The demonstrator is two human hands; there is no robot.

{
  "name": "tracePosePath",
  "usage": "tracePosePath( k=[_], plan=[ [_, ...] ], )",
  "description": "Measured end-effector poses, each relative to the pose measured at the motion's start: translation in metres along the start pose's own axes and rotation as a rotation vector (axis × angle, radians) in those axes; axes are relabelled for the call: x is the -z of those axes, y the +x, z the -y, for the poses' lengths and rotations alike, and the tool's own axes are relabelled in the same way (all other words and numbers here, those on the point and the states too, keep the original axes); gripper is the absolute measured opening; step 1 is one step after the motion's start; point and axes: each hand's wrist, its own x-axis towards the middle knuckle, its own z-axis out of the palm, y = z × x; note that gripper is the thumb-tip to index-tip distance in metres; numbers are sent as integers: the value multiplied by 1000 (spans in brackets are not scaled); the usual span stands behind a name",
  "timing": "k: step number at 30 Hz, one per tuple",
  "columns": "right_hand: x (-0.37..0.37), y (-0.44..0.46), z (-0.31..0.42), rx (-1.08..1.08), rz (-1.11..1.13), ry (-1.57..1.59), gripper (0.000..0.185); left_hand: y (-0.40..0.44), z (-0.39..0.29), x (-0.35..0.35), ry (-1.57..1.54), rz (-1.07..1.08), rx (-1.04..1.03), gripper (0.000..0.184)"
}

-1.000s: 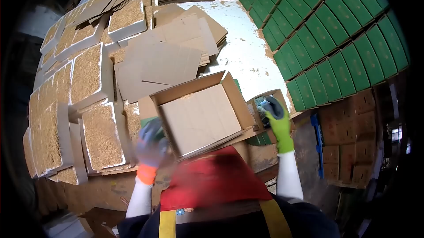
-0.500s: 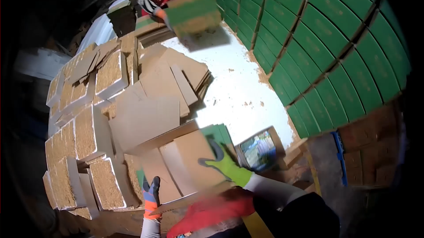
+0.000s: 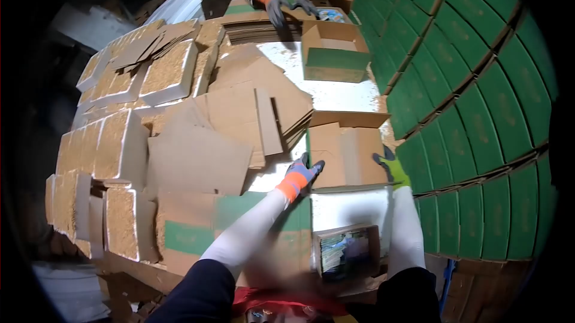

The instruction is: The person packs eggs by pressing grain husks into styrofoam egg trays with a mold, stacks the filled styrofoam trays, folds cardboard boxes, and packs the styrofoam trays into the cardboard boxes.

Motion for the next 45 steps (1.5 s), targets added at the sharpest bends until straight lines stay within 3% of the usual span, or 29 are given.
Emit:
tracePosePath(
  k=[1,2,3,4,5,6,7,9,11,12,13,15,17,19,20,21,23,25,27,28,31,33,35,37,38,39,41,43,45],
  plan=[
    [-13,-5,-4,-50,32,35,59,-19,2,17,99,30,-6,81],
    [-10,-19,9,7,43,66,52,-46,8,36,-250,94,-87,68],
    [-1,-27,23,-115,-247,-124,37,-81,2,67,-62,41,-247,59],
    [-14,-49,54,-148,-437,-94,23,-128,-11,96,-151,-84,-410,55],
    [-21,-65,74,98,-538,-4,19,-185,-50,124,-210,-154,-302,51],
    [-80,-102,107,285,-546,-161,25,-197,10,177,365,-409,-623,50],
    [-138,-139,140,471,-572,-319,31,-236,21,211,588,-572,-457,52],
    [-166,-198,110,400,-123,-409,40,-288,73,258,427,-839,-254,60],
    [-253,-252,72,108,62,-527,56,-321,158,287,762,-940,37,69],
    [-269,-273,28,264,152,-927,65,-332,178,284,755,-800,99,86],
    [-287,-288,-6,100,116,-1020,71,-343,179,280,917,-730,65,90],
    [-311,-300,-59,-61,65,-1120,78,-351,169,278,741,-696,105,88],
    [-326,-310,-90,8,-264,-1487,85,-354,187,287,552,-722,121,94],
    [-328,-311,-91,-18,-302,-1445,88,-368,190,290,249,-585,52,100],
    [-313,-309,-97,-11,-238,-1313,87,-375,185,289,498,-542,-40,101],
    [-307,-301,-98,14,-173,-1183,85,-383,157,289,487,-552,-55,101],
    [-311,-304,-82,23,-166,-1186,75,-419,83,296,875,-293,-93,106],
    [-304,-297,-62,-132,-68,-766,65,-428,68,311,1041,-254,-184,92],
    [-331,-295,18,-289,62,-593,58,-425,69,346,1090,-240,-517,65],
    [-322,-286,39,-29,209,-970,56,-420,49,358,1062,-274,-571,53],
    [-411,-287,176,747,466,-1433,53,-402,-18,401,917,-223,-568,35],
    [-433,-272,174,659,446,-1480,39,-376,-52,421,798,-77,-486,30],
    [-430,-229,148,774,424,-1455,26,-344,-74,417,1128,-76,-362,41],
    [-431,-212,148,873,480,-1295,28,-333,-79,376,1145,-374,-813,59],
    [-438,-218,164,637,593,-1407,36,-325,-69,346,1205,-375,-848,65],
    [-441,-221,174,611,645,-1383,44,-326,-55,319,1257,-357,-878,71],
    [-443,-202,188,45,733,-1176,50,-357,-58,304,1251,-393,-894,70],
    [-434,-160,162,336,864,-1251,47,-374,-49,295,1218,-427,-912,59],
    [-463,-152,174,319,928,-1504,43,-382,-41,294,1171,-460,-1024,42]
  ],
)
